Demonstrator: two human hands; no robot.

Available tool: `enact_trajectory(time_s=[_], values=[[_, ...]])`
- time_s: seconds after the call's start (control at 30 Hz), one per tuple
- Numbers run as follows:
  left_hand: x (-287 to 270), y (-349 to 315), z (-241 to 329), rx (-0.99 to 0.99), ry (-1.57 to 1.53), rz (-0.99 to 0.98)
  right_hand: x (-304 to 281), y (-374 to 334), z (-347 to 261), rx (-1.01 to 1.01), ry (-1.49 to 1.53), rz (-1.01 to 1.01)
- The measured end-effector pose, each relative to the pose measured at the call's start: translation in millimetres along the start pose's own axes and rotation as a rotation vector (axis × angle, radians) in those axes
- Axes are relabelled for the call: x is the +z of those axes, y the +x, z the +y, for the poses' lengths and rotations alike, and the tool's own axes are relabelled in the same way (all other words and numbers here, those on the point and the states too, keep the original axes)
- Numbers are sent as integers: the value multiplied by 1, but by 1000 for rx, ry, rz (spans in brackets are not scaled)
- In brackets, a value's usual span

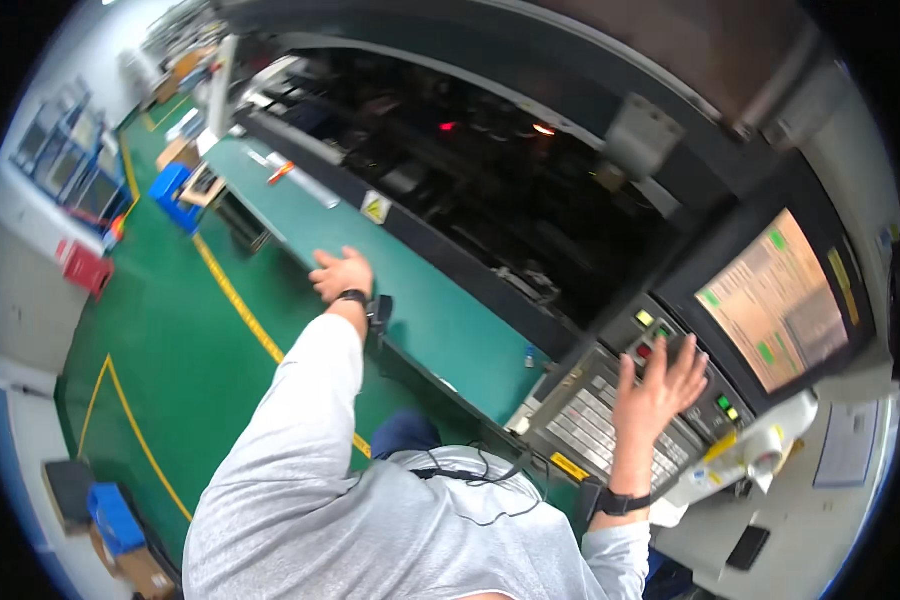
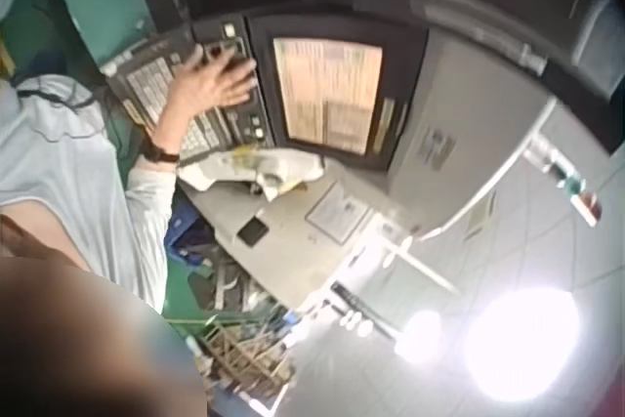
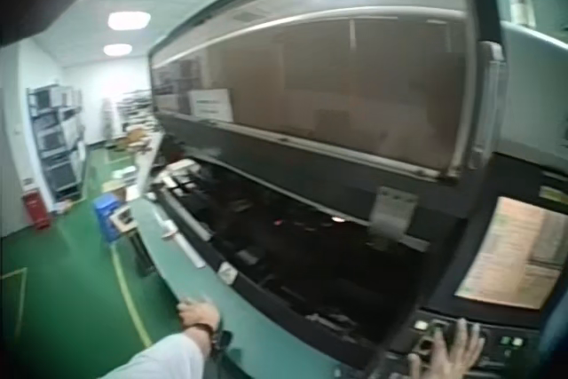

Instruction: The person removes a circuit board from the machine, operates the control panel buttons and dial, and then picks up a new board from a stack to place it into the machine before returning to the controls.

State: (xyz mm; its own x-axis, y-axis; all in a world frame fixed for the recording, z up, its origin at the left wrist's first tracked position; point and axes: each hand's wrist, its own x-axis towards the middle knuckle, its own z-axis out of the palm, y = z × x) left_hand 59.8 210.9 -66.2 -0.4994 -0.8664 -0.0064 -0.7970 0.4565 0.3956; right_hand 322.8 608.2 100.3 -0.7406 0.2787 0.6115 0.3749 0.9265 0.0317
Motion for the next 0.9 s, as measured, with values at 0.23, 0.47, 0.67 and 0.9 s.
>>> enact_trajectory(time_s=[0.23,0.47,0.67,0.9], values=[[-10,-1,-4,2,-103,-30,-12,10,-29,-45,10,105],[-34,65,-72,299,-568,-731,3,20,-171,-233,645,-246],[-54,272,-89,386,-760,-886,86,57,-390,-399,889,-673],[-24,575,4,796,-236,-125,164,78,-640,-980,983,-1052]])
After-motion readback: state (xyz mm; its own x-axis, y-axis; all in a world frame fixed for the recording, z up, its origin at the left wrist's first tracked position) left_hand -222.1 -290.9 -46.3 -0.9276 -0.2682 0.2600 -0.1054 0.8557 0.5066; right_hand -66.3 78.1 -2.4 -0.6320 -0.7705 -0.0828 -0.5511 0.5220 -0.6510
